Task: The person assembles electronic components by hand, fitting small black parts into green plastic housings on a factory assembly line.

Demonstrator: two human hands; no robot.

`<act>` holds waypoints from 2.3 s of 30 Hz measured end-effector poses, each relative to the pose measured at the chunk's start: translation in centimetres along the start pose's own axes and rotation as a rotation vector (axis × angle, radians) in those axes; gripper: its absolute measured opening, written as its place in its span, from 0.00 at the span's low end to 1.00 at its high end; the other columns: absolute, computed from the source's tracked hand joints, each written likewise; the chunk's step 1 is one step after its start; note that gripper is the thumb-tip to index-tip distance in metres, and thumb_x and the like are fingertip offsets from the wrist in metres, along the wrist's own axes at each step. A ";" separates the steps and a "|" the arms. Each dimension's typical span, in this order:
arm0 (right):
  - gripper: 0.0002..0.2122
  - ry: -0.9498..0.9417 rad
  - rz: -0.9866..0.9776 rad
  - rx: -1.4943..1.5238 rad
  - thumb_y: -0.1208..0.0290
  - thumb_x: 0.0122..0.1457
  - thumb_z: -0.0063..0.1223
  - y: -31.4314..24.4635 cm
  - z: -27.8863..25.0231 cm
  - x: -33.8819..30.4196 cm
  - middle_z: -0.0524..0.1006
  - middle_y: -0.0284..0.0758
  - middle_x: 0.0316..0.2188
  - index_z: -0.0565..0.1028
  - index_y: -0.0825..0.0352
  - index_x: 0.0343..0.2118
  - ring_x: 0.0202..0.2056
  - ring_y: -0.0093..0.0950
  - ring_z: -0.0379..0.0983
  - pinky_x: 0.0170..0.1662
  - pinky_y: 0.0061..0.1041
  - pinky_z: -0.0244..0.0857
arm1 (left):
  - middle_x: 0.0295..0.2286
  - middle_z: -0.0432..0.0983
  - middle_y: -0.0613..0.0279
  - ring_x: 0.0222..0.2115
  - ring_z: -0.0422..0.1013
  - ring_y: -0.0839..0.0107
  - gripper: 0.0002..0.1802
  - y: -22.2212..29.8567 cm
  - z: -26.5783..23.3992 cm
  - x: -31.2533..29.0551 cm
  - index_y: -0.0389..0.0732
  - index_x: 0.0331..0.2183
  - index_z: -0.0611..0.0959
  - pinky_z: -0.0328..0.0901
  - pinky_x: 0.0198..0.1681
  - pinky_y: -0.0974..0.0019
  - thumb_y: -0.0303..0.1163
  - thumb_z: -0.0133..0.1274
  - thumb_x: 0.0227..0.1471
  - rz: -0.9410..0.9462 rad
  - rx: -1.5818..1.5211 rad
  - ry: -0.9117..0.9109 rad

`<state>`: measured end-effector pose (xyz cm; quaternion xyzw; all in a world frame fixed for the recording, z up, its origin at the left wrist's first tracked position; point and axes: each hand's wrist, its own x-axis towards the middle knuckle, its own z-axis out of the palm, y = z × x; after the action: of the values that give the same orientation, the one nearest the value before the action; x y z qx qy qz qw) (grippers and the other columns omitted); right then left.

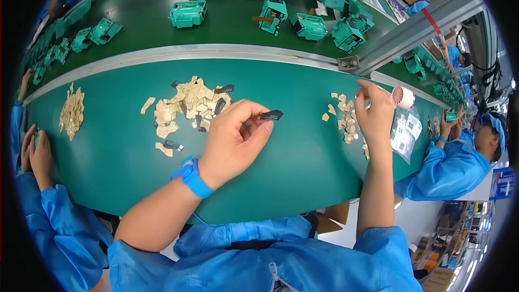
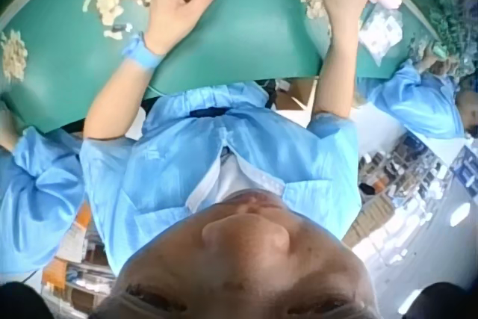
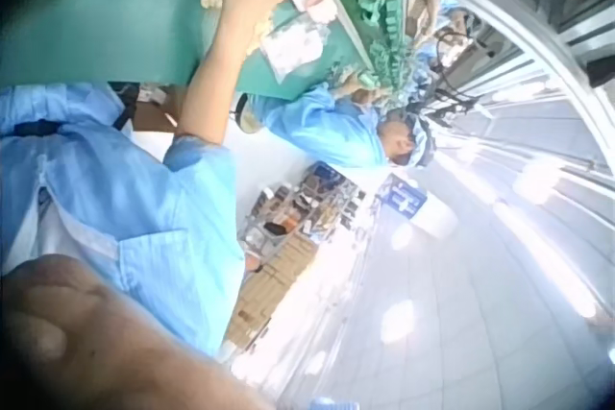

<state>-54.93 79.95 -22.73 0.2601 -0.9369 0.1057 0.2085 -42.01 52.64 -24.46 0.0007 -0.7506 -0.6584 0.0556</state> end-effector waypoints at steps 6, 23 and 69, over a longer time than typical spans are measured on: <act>0.14 -0.296 0.235 1.075 0.71 0.52 0.62 -9.1 -1.3 0.0 0.78 0.33 0.31 0.77 0.70 0.41 0.33 0.20 0.74 0.38 0.22 0.68 | 0.31 0.70 0.65 0.29 0.68 0.81 0.07 -0.1 0.2 -0.1 0.33 0.36 0.77 0.65 0.30 0.77 0.20 0.53 0.51 0.096 0.028 0.010; 0.15 0.243 0.098 0.673 0.73 0.50 0.62 -8.4 2.0 7.1 0.76 0.38 0.32 0.73 0.70 0.41 0.34 0.29 0.73 0.39 0.28 0.67 | 0.28 0.70 0.64 0.23 0.67 0.83 0.32 -0.4 -0.1 0.1 0.32 0.56 0.59 0.62 0.26 0.78 0.21 0.51 0.51 0.007 0.004 0.069; 0.06 -0.960 0.627 1.756 0.83 0.50 0.60 -7.3 0.0 -3.4 0.79 0.37 0.25 0.73 0.69 0.23 0.26 0.19 0.76 0.28 0.16 0.69 | 0.49 0.67 0.52 0.49 0.64 0.51 0.36 1.6 -0.1 -1.4 0.41 0.45 0.77 0.59 0.48 0.53 0.27 0.66 0.25 0.483 0.754 -0.270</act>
<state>-48.35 75.33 -23.58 0.0802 -0.5407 0.6834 -0.4840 -40.49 52.84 -23.02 -0.2394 -0.9167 -0.3022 0.1051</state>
